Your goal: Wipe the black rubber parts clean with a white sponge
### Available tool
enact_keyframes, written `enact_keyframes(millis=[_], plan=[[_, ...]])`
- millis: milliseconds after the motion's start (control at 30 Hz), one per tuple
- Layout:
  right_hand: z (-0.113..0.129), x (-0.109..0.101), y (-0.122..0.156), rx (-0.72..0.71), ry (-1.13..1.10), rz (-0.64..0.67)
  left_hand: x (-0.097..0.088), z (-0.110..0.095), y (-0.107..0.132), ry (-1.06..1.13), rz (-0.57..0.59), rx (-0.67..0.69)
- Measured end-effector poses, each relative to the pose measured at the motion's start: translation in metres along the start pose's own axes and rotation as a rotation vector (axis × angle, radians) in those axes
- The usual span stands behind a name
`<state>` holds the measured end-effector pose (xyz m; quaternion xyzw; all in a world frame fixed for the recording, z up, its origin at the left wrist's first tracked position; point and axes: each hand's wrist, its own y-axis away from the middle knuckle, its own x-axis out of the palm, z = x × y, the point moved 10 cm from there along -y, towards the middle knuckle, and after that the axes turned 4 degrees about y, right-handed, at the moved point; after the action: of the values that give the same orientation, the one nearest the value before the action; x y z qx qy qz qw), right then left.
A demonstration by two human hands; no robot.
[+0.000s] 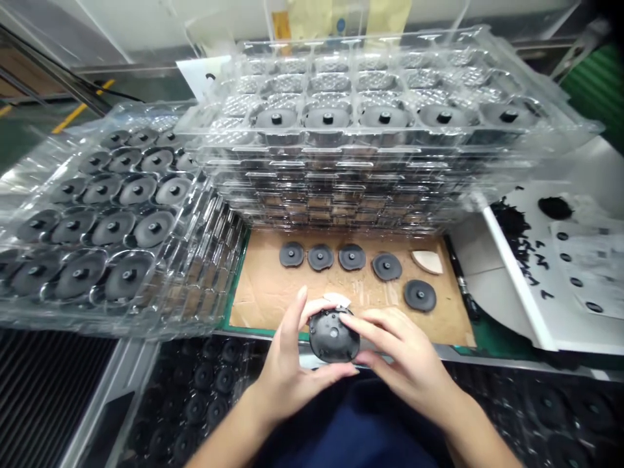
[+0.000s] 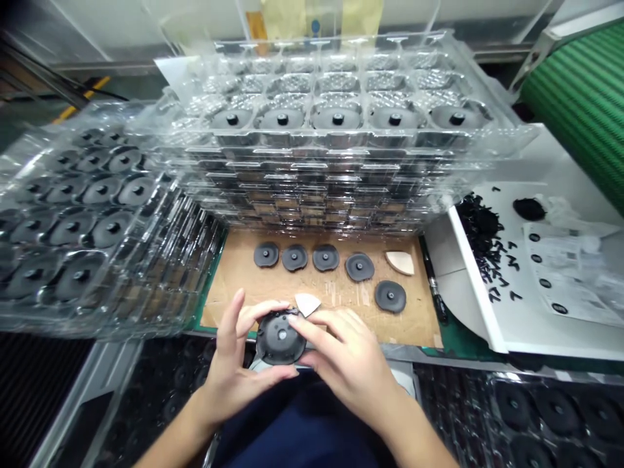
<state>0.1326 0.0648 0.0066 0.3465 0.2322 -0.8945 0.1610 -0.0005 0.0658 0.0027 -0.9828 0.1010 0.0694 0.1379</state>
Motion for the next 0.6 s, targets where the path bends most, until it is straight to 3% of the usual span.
enact_keyframes(millis=[67, 200, 300, 367, 433, 533, 600], plan=[[0.002, -0.001, -0.005, -0.028, -0.034, 0.002, 0.0, 0.011, 0.003, 0.06, -0.02, -0.137], [-0.004, 0.005, -0.001, 0.125, -0.236, -0.108, 0.006, 0.046, 0.015, 0.203, -0.009, -0.574], [-0.007, 0.023, 0.009, 0.174, -0.266, -0.118, -0.006, 0.037, 0.006, 0.179, 0.016, -0.605], [-0.018, 0.034, 0.015, 0.193, -0.258, -0.114, -0.026, 0.018, -0.009, 0.084, 0.033, -0.573], [-0.04, 0.041, 0.02, 0.23, -0.23, -0.122, -0.06, -0.014, -0.032, -0.167, 0.0, -0.475], [-0.08, 0.045, 0.027, 0.3, -0.179, -0.144, -0.118, -0.088, -0.084, -0.557, -0.196, -0.146], [-0.1, 0.046, 0.032, 0.334, -0.15, -0.167, -0.136, -0.127, -0.125, -0.896, -0.216, 0.079]])
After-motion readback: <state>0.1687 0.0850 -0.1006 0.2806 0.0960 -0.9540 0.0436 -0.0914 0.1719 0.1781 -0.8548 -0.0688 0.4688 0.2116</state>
